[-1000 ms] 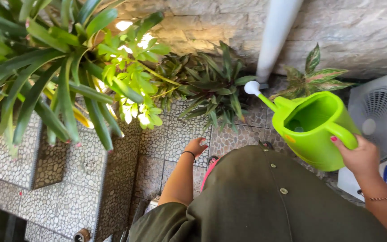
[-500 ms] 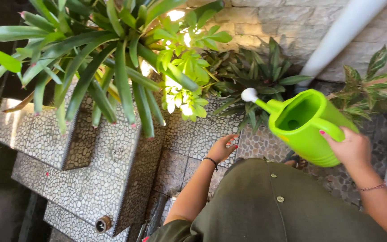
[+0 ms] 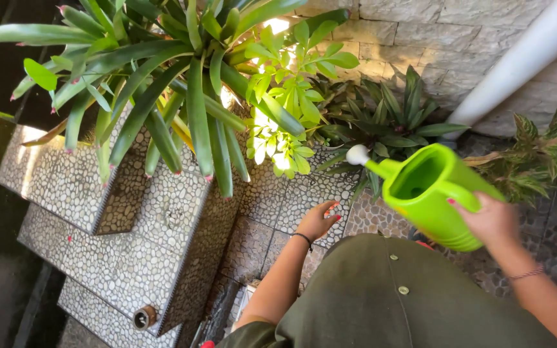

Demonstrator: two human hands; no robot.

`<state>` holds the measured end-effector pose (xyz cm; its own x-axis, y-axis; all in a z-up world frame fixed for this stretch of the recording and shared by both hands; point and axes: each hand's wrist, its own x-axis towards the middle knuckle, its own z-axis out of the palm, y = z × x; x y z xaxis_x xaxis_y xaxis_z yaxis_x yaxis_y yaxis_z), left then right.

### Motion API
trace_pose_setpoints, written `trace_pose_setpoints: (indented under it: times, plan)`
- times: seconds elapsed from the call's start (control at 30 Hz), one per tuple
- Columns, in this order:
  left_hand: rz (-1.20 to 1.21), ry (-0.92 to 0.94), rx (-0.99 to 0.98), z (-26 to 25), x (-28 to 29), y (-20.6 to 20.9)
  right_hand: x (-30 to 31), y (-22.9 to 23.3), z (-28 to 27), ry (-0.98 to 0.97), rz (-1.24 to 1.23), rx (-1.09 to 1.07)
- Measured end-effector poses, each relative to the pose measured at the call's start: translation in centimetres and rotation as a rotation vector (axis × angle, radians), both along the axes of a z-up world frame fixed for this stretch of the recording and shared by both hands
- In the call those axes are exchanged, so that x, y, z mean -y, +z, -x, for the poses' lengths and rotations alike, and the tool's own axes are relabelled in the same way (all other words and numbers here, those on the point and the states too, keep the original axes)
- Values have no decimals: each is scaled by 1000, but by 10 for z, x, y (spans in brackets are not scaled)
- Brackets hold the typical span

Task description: Watering various potted plants in an outdoor garden area using a green watering can.

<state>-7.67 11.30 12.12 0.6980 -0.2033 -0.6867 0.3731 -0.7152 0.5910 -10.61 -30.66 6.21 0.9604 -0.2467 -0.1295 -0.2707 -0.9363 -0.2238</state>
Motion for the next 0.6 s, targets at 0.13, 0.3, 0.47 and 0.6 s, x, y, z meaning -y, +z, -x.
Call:
trace_pose_setpoints:
  times: [0.13,0.3,0.47,0.6]
  plan:
    - [20,-9,42,-13,33,-5,5,-11,-13,65,47,-137]
    - [29,-51,110,-32,83,-10,82,-9,-43,172,73,268]
    - [30,-7,119,-46,137,-24,162,3,-80,199,16,406]
    - [50,53,113,-46,166,-35,179,-3,-104,177,-69,287]
